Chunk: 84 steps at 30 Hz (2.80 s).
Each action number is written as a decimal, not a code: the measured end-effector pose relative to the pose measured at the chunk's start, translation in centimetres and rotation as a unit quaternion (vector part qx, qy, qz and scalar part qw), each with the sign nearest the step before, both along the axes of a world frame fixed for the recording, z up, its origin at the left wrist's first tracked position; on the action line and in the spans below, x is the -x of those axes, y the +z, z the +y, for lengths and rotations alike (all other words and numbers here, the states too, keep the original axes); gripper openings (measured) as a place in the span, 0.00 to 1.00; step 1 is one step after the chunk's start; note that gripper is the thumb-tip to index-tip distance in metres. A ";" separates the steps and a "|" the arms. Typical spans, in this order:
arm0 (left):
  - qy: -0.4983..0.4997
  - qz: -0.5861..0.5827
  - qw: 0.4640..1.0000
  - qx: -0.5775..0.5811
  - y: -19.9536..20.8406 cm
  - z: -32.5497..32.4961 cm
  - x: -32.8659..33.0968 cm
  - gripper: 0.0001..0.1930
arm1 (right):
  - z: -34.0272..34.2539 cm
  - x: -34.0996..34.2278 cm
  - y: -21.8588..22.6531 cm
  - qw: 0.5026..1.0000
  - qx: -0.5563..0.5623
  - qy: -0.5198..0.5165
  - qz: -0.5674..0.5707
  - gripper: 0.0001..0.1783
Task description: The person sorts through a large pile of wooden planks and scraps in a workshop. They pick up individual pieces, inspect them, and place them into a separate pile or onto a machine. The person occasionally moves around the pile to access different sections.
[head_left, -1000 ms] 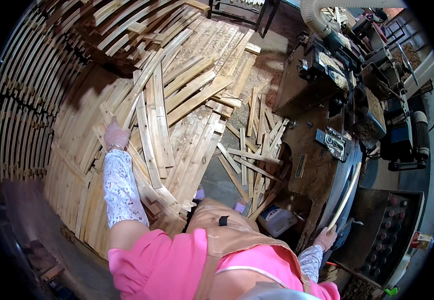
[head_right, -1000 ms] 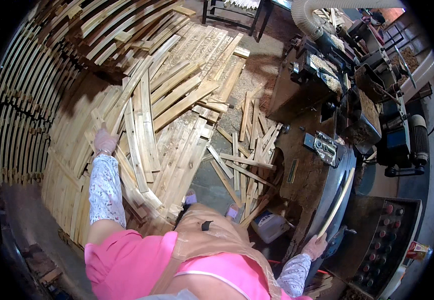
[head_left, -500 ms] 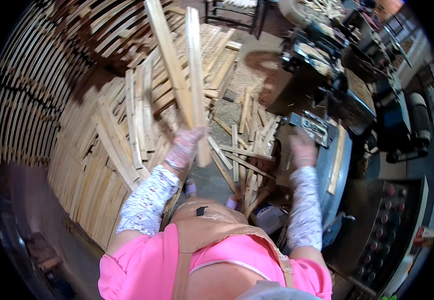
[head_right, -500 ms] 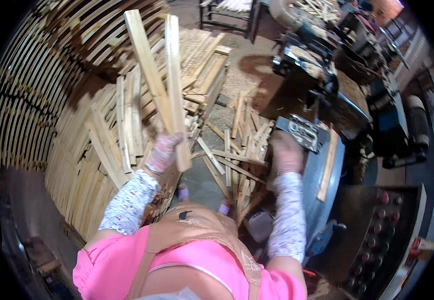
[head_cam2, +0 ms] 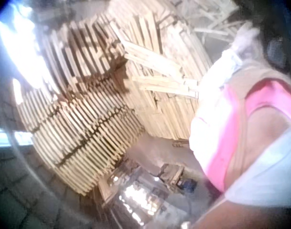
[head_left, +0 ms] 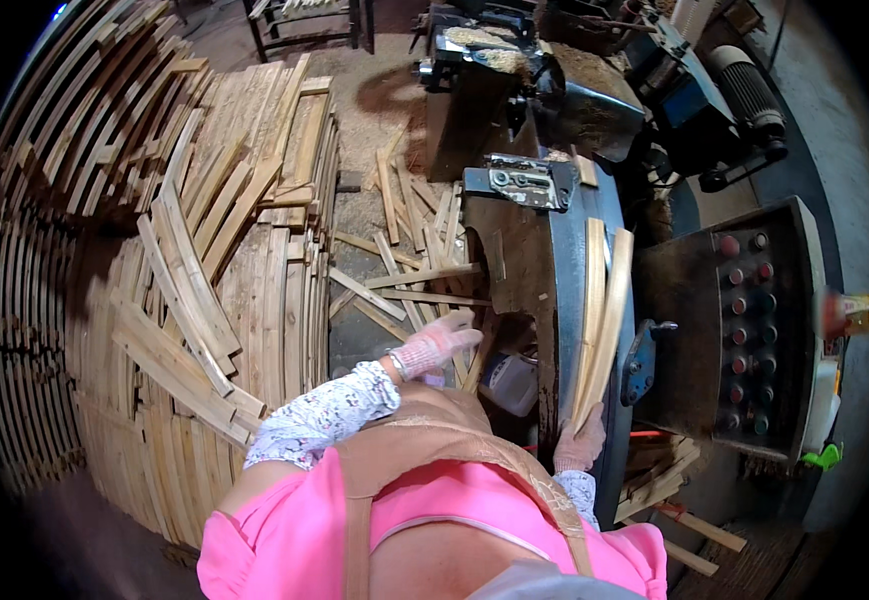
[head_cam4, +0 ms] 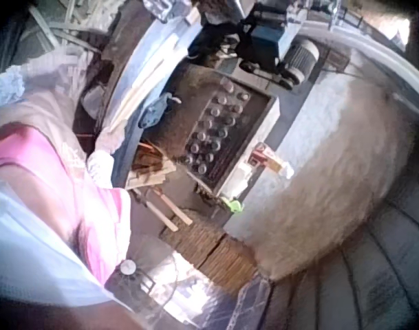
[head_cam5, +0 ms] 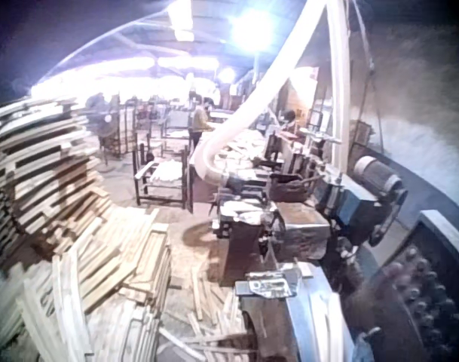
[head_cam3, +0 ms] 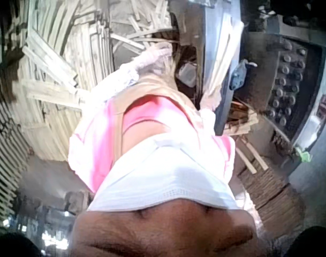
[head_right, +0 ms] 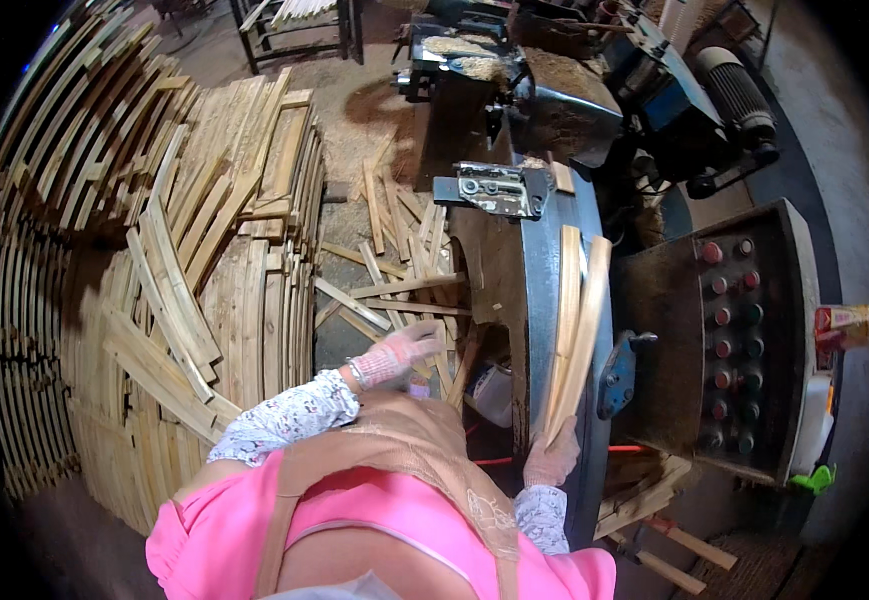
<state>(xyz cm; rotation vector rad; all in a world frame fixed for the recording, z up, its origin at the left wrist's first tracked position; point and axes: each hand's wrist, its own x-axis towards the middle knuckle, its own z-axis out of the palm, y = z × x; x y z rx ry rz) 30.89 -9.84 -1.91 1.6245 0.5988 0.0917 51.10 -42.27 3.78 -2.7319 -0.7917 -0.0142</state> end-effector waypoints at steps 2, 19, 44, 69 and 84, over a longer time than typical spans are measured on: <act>0.028 0.051 0.998 -0.034 -4.5 0.3 2.8 0.34 | 2.6 -1.4 0.2 0.999 -0.013 0.019 -0.047 0.36; 0.517 0.528 0.617 -0.268 -3.8 16.2 25.1 0.62 | 20.1 -9.9 -2.8 0.991 -0.096 0.062 -0.064 0.31; 0.794 -0.029 0.581 0.177 -12.4 10.2 37.0 0.33 | 28.6 -13.3 -0.7 0.980 0.067 0.124 -0.143 0.25; 0.843 0.153 0.503 0.113 -12.6 17.2 34.7 0.56 | 5.3 -5.3 -1.1 0.994 -0.055 0.058 -0.077 0.22; 0.602 -0.225 0.765 0.038 5.2 8.6 12.3 0.32 | 36.3 4.6 2.6 0.826 -0.197 0.395 0.351 0.35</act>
